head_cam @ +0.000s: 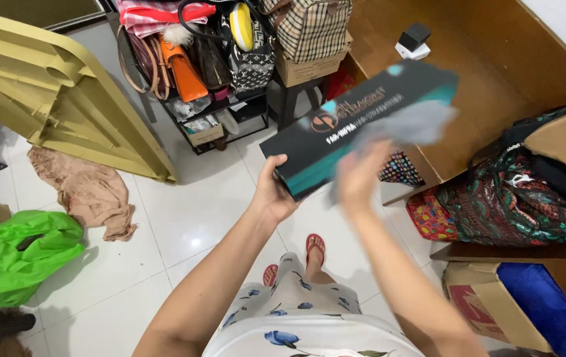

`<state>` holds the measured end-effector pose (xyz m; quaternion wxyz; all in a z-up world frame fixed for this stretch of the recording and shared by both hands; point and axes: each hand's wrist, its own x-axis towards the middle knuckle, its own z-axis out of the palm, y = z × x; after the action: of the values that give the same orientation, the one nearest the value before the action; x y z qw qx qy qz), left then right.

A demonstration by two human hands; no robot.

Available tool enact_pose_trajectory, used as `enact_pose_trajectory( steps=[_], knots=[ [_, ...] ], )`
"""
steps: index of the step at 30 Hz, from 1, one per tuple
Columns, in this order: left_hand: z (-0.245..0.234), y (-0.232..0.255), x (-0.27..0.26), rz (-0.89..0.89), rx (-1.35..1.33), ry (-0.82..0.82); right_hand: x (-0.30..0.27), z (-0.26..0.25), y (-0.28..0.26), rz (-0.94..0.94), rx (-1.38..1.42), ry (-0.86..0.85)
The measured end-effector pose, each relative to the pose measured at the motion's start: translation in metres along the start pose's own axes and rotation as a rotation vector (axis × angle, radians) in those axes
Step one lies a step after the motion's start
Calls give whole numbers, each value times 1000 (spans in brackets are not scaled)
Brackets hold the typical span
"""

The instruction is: Cleaning and organizing various objects including books, electronic boxes, and containers using a grey cloth.

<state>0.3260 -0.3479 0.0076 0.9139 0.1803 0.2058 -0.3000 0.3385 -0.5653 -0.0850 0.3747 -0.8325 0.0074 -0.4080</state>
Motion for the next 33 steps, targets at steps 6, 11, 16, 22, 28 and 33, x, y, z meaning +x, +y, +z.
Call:
enact_pose_trajectory(
  steps=[6,11,16,22,28,33],
  knots=[
    [-6,9,18,35,26,-61,-15,-12,-69,-471,-117,-469],
    [-5,14,-2,270,267,-36,73,-36,-3,-314,-273,-239],
    [-15,19,-7,458,505,-75,119,-34,-41,-309,-306,-431],
    [-47,4,16,616,628,-203,95,0,-176,-575,0,-622],
    [-50,12,-7,536,571,-139,131,9,-132,-538,-87,-783],
    [-62,33,-34,451,421,-8,186,-33,-25,-302,-298,-707]
  ],
)
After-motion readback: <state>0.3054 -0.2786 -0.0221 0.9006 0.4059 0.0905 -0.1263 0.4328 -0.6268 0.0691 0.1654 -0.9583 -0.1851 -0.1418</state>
